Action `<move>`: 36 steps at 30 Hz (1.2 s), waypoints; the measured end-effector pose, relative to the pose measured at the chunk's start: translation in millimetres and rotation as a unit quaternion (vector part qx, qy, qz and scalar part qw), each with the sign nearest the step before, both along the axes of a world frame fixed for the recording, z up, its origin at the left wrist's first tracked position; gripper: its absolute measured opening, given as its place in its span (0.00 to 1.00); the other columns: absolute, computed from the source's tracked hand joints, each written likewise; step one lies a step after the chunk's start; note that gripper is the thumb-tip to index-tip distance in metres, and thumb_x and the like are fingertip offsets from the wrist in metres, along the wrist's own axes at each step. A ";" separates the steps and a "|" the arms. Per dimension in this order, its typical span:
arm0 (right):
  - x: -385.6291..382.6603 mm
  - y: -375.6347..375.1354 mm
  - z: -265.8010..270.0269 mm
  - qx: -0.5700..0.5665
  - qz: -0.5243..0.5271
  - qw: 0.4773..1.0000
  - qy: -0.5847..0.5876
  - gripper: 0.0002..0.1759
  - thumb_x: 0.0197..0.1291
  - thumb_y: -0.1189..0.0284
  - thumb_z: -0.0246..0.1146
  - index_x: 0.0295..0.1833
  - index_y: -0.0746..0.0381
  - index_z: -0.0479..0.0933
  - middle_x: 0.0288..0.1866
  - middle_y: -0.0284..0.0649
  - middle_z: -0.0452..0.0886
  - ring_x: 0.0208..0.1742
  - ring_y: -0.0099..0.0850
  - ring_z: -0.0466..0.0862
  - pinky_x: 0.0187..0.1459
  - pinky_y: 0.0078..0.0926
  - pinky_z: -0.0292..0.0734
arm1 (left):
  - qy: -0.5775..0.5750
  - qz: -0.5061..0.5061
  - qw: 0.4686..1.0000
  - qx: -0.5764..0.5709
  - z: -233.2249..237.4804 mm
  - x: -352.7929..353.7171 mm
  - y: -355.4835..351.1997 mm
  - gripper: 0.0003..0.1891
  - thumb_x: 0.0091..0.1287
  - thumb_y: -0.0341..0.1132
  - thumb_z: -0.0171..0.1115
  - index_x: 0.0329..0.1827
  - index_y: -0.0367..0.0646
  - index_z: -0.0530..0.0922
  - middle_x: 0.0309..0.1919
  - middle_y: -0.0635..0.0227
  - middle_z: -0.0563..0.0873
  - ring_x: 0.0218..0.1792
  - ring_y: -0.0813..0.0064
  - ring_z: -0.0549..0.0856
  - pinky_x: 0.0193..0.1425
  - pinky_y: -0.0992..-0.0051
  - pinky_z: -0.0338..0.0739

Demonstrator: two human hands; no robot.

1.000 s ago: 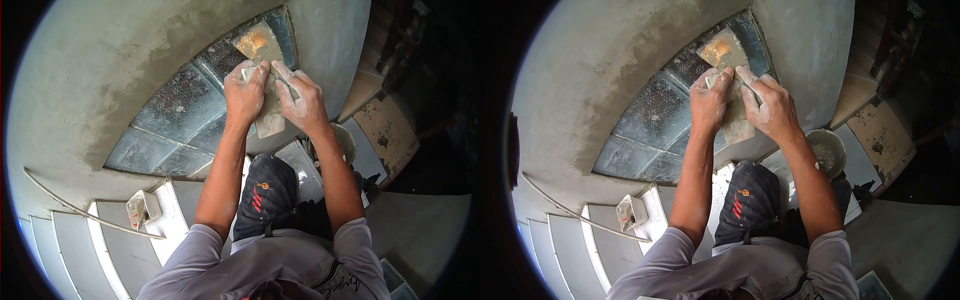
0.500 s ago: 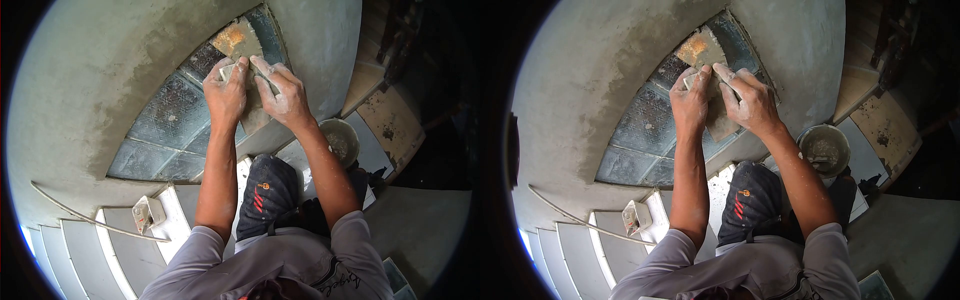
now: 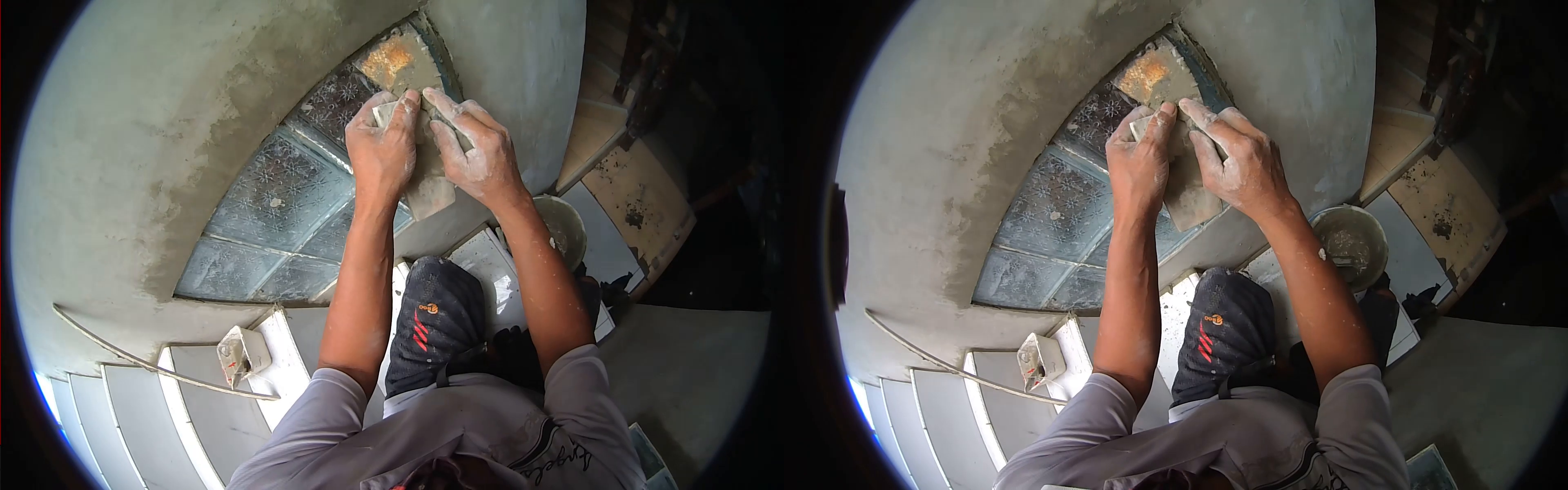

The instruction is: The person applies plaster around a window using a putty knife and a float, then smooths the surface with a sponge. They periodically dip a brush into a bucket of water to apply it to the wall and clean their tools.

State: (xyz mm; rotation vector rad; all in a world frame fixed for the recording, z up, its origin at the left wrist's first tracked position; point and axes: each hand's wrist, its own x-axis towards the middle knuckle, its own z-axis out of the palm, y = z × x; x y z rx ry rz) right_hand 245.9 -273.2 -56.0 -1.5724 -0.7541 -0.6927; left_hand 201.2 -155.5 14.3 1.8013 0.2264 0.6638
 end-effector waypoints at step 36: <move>13.0 -23.8 -7.9 -0.051 -0.020 0.998 -0.017 0.25 0.61 0.78 0.66 0.65 0.58 0.81 0.38 0.47 0.82 0.35 0.48 0.84 0.38 0.40 0.80 | 0.021 -0.030 0.999 -0.018 -17.2 12.8 -11.6 0.13 0.72 0.37 0.68 0.31 0.37 0.81 0.23 0.77 0.80 0.25 0.86 0.72 0.28 0.78 0.68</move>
